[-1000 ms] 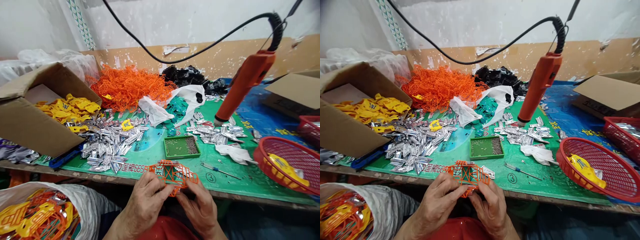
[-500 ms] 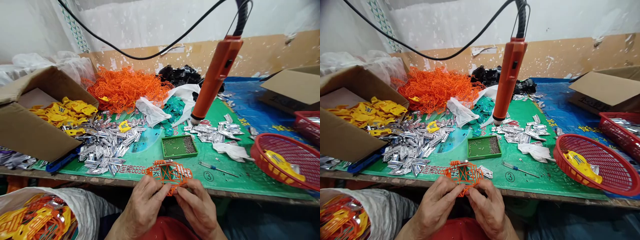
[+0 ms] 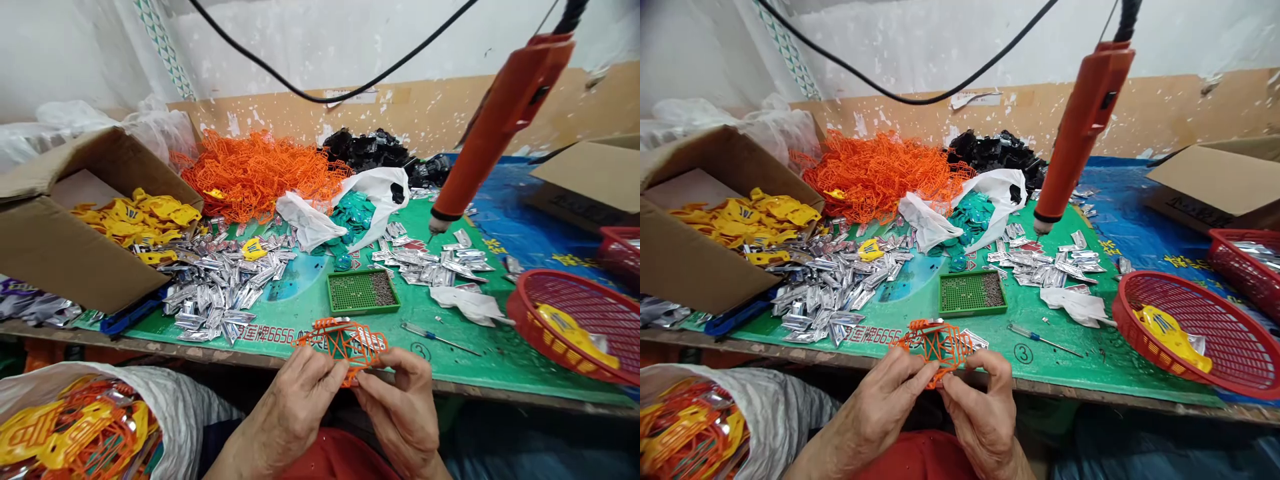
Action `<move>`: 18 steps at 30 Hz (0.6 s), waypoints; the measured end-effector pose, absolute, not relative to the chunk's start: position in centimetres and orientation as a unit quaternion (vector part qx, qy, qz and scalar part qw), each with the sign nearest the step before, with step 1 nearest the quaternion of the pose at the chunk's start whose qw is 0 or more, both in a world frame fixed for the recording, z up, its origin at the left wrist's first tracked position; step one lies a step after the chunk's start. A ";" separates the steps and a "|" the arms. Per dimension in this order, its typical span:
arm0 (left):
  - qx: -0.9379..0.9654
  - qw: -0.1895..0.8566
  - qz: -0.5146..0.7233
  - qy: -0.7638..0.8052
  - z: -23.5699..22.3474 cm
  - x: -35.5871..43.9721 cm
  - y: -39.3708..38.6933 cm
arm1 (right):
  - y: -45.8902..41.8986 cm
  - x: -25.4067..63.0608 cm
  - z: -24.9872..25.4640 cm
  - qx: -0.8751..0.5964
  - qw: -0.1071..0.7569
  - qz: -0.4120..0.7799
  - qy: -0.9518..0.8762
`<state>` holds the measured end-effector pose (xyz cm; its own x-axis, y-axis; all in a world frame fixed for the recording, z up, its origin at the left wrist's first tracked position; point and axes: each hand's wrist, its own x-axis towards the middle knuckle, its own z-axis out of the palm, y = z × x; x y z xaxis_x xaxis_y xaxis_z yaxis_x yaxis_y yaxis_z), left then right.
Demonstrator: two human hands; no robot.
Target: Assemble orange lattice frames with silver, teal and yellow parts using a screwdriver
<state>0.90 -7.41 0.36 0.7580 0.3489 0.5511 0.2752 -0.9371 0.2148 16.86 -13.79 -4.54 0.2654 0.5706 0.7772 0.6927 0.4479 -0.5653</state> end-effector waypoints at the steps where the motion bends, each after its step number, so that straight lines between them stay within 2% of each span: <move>1: 0.937 0.062 0.300 0.167 0.3 0.9 -7.4 | -13.8 16.9 -4.7 -0.529 0.590 -0.066 -0.606; 18: 0.954 0.126 0.181 0.205 -0.2 0.3 -7.9 | -14.1 17.7 -4.4 -0.517 0.529 -0.098 -0.666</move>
<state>0.32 -7.90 -0.24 0.8504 0.4368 0.2933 0.3460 -0.8842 0.3138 17.71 -14.11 -4.40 0.0945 0.5849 0.8056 0.7927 0.4453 -0.4163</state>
